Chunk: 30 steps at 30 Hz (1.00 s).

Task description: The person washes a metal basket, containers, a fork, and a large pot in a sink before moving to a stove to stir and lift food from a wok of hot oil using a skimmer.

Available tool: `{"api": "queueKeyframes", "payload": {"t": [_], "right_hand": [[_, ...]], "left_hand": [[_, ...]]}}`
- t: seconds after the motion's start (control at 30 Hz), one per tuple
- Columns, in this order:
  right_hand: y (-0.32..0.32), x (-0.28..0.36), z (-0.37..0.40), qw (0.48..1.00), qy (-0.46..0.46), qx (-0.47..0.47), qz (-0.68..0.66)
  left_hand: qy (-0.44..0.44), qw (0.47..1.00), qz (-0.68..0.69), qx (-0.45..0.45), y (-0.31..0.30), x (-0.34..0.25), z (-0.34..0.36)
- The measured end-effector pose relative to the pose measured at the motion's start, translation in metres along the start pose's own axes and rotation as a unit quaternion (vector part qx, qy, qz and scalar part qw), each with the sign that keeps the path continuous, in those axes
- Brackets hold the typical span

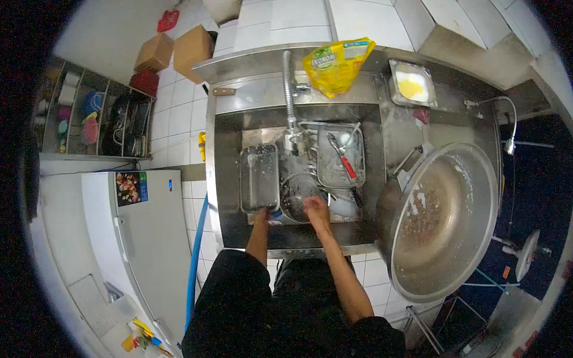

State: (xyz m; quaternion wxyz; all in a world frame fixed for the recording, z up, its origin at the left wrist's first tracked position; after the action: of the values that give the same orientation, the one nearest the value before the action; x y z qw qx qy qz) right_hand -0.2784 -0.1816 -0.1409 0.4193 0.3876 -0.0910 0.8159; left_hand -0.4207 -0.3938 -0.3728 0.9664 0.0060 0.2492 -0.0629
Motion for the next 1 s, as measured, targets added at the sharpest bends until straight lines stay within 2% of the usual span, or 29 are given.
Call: {"api": "queueKeyframes", "payload": {"t": [0.07, 0.1, 0.13, 0.17, 0.2, 0.23, 0.27, 0.3, 0.37, 0.4, 0.47, 0.5, 0.53, 0.6, 0.63, 0.67, 0.7, 0.73, 0.77, 0.8, 0.83, 0.9, 0.93, 0.97, 1.0], "right_hand": [[-0.011, -0.033, 0.007, 1.0, 0.011, -0.005, 0.021], [-0.012, -0.039, 0.005, 0.993, -0.051, 0.006, 0.106], [-0.01, -0.038, 0.004, 0.975, -0.112, 0.015, 0.189], [-0.002, -0.023, 0.006, 0.975, -0.121, 0.013, 0.187], [0.016, 0.001, 0.012, 0.976, -0.137, 0.034, 0.168], [0.034, 0.023, 0.02, 0.975, -0.152, 0.057, 0.149], [0.048, 0.044, 0.025, 0.973, -0.164, 0.058, 0.148], [0.063, 0.065, 0.028, 0.971, -0.153, 0.082, 0.161], [0.085, 0.072, 0.025, 0.966, -0.152, 0.113, 0.174], [0.092, 0.058, 0.014, 0.956, -0.181, 0.033, 0.23], [0.082, 0.097, 0.042, 0.973, -0.145, 0.025, 0.176], [0.078, 0.119, 0.057, 0.98, -0.128, 0.02, 0.148], [0.06, 0.091, 0.033, 0.981, -0.171, -0.002, 0.089], [0.021, 0.061, 0.019, 0.974, -0.179, -0.137, -0.026], [0.009, 0.078, 0.047, 0.968, -0.181, -0.111, -0.133], [-0.011, 0.063, 0.034, 0.948, -0.142, -0.236, -0.16], [-0.033, 0.05, 0.023, 0.946, -0.147, -0.237, -0.165], [-0.053, 0.042, 0.02, 0.927, -0.123, -0.217, -0.281], [-0.057, 0.052, 0.031, 0.894, -0.097, -0.193, -0.392], [-0.064, 0.061, 0.046, 0.891, -0.039, -0.263, -0.367], [-0.069, 0.05, 0.042, 0.889, -0.041, -0.262, -0.374], [-0.082, 0.022, 0.017, 0.844, -0.103, -0.075, -0.52], [-0.091, 0.013, 0.015, 0.871, -0.014, -0.132, -0.473], [-0.095, 0.01, 0.017, 0.867, -0.015, -0.132, -0.48], [-0.094, 0.007, 0.02, 0.868, -0.007, -0.066, -0.493]], "left_hand": [[0.06, 0.998, -0.004, 0.005, 0.012, -0.018, 0.02], [0.065, 0.998, -0.005, 0.012, 0.026, -0.036, 0.04], [0.149, 0.989, 0.005, 0.023, 0.039, -0.06, 0.072], [0.233, 0.972, 0.016, 0.034, 0.051, -0.082, 0.102], [0.315, 0.948, -0.052, -0.002, 0.052, -0.094, 0.125], [0.323, 0.945, -0.051, 0.002, 0.051, -0.105, 0.154], [0.418, 0.888, -0.191, -0.026, 0.056, -0.126, 0.195], [0.501, 0.802, -0.321, -0.056, 0.065, -0.143, 0.233], [0.494, 0.79, -0.364, 0.006, 0.079, -0.144, 0.289], [0.496, 0.824, -0.261, 0.089, 0.092, -0.141, 0.318], [0.557, 0.77, -0.272, 0.15, 0.105, -0.132, 0.338], [0.607, 0.685, -0.384, 0.123, 0.103, -0.125, 0.337], [0.615, 0.682, -0.377, 0.119, 0.104, -0.133, 0.345], [0.528, 0.634, -0.49, 0.28, 0.114, -0.137, 0.365], [0.536, 0.63, -0.487, 0.28, 0.117, -0.144, 0.365], [0.539, 0.661, -0.457, 0.252, 0.12, -0.152, 0.361], [0.538, 0.69, -0.428, 0.225, 0.12, -0.159, 0.358], [0.531, 0.714, -0.408, 0.205, 0.125, -0.17, 0.356], [0.535, 0.709, -0.409, 0.209, 0.133, -0.18, 0.347], [0.554, 0.696, -0.418, 0.187, 0.139, -0.19, 0.334], [0.573, 0.68, -0.427, 0.165, 0.142, -0.198, 0.32], [0.584, 0.666, -0.444, 0.136, 0.148, -0.215, 0.297], [0.589, 0.658, -0.458, 0.105, 0.15, -0.224, 0.284], [0.59, 0.653, -0.463, 0.107, 0.152, -0.231, 0.267], [0.573, 0.649, -0.491, 0.095, 0.151, -0.236, 0.246]]}}
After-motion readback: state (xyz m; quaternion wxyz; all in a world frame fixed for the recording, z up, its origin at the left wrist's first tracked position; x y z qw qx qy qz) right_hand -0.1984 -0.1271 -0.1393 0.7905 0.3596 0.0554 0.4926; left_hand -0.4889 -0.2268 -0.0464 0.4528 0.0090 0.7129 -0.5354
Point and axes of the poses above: each hand's wrist, its own z-axis away from the middle knuckle, its own y-axis out of the palm, x = y × z, the point moved 3 cm from there along -z, towards the middle knuckle, and after that the axes turned 9 degrees about x, right-handed, at the moved point
